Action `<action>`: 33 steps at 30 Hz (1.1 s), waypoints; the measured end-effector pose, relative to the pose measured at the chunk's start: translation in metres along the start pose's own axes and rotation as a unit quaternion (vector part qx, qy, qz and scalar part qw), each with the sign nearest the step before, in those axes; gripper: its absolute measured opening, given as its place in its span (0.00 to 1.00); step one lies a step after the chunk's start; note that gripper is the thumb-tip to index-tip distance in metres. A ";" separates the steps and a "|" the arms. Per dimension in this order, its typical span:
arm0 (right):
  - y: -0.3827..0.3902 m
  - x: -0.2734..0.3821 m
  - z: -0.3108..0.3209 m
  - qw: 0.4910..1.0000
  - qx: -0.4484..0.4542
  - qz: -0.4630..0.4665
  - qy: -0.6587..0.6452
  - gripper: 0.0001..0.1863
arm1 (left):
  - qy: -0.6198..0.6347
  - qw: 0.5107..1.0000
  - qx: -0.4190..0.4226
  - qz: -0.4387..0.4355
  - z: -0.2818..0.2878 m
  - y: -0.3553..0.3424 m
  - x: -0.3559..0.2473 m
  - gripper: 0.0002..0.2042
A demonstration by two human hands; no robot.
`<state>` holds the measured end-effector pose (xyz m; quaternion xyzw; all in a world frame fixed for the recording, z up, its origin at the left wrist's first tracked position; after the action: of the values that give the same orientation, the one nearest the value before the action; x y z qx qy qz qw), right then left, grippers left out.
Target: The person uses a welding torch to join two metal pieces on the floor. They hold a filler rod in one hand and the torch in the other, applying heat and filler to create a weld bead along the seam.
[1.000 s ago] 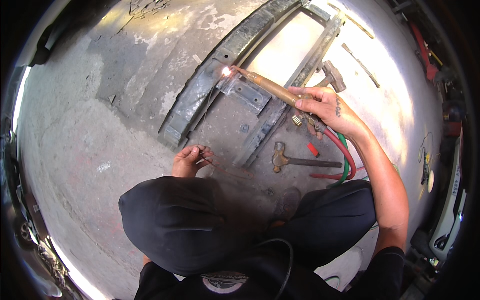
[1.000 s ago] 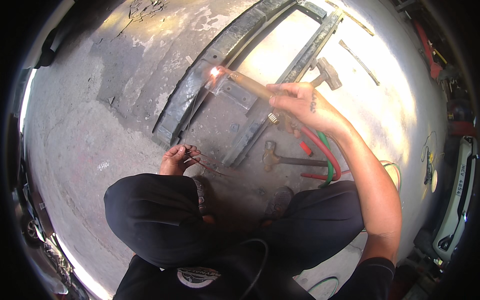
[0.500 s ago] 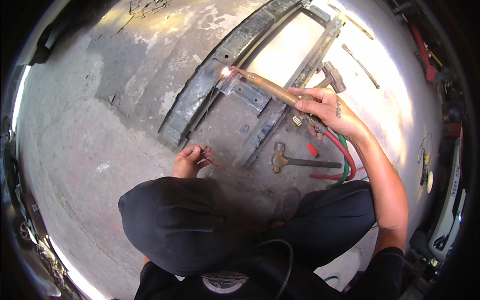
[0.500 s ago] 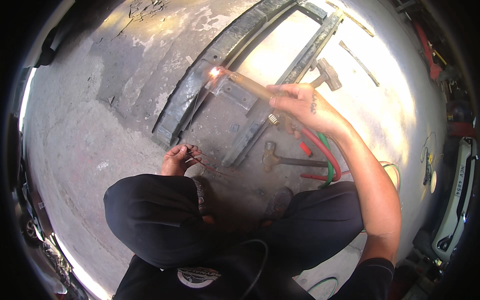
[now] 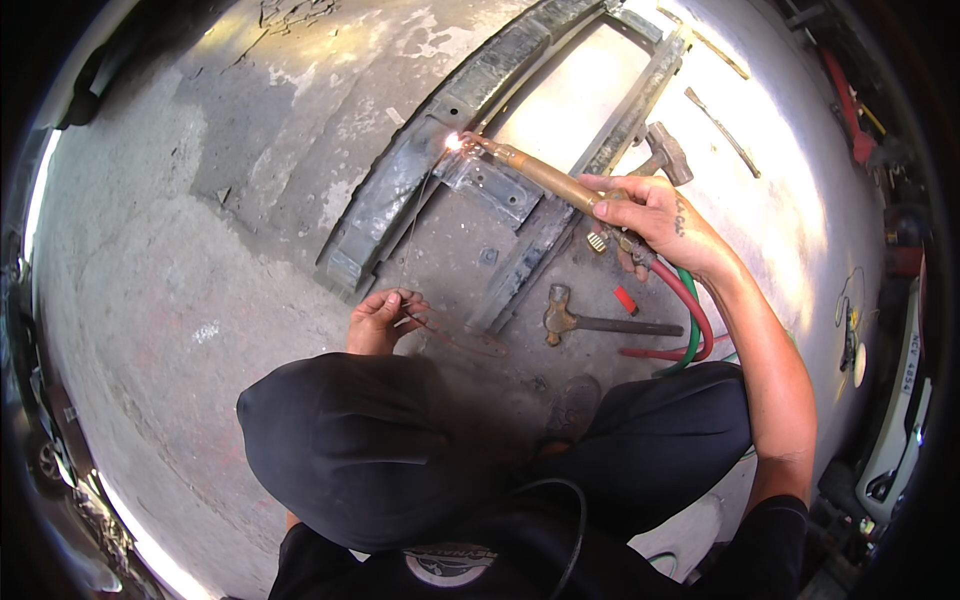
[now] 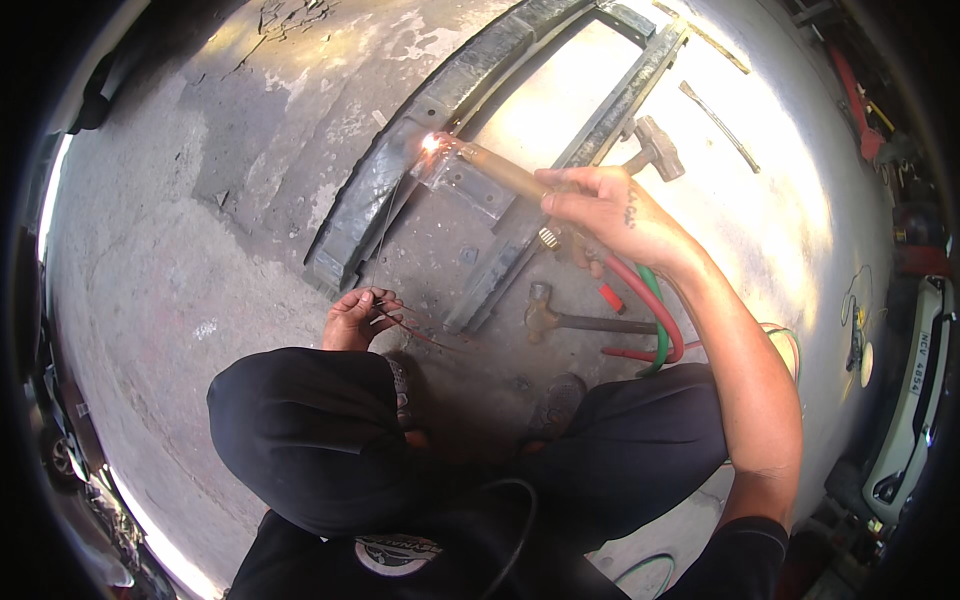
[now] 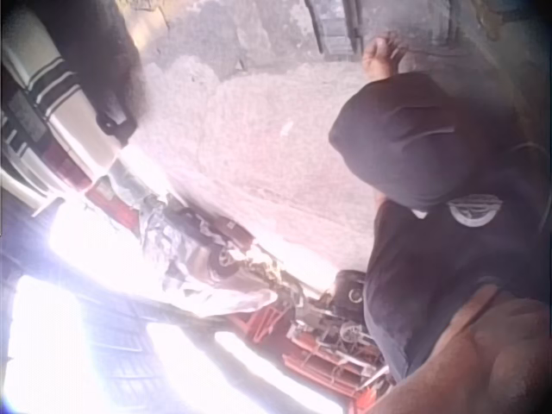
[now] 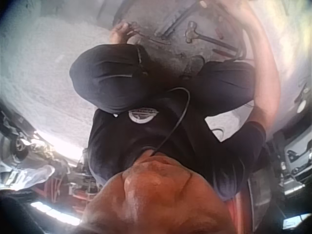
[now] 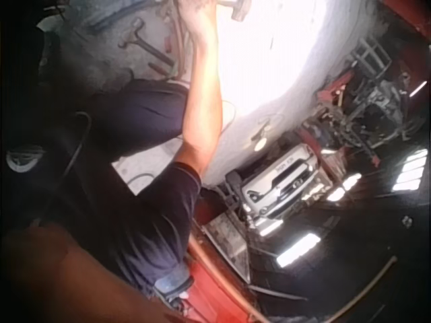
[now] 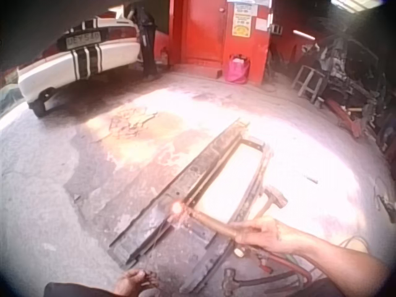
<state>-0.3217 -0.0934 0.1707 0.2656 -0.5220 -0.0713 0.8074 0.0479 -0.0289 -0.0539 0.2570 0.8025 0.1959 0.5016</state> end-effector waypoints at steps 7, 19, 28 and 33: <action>0.001 0.002 -0.001 1.000 0.001 -0.003 0.005 0.32 | 0.002 1.000 0.000 -0.001 0.000 0.000 0.000 0.12; 0.000 0.002 -0.002 1.000 0.005 -0.007 -0.002 0.32 | 0.003 1.000 0.000 -0.003 0.001 -0.001 0.000 0.12; -0.001 -0.001 -0.001 1.000 0.007 0.000 -0.002 0.32 | 0.000 1.000 -0.003 -0.006 -0.004 -0.003 -0.001 0.12; -0.001 -0.002 0.000 1.000 0.008 -0.003 -0.001 0.32 | 0.003 1.000 -0.005 -0.006 -0.003 -0.004 -0.001 0.12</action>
<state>-0.3222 -0.0936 0.1687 0.2734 -0.5222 -0.0702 0.8047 0.0443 -0.0328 -0.0542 0.2485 0.8047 0.1978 0.5016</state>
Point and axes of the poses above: each hand's wrist, its own y-axis away from the middle knuckle, its own z-axis out of the back of the hand, x = y × z, the point moved 6 cm from there along -y, towards the middle knuckle
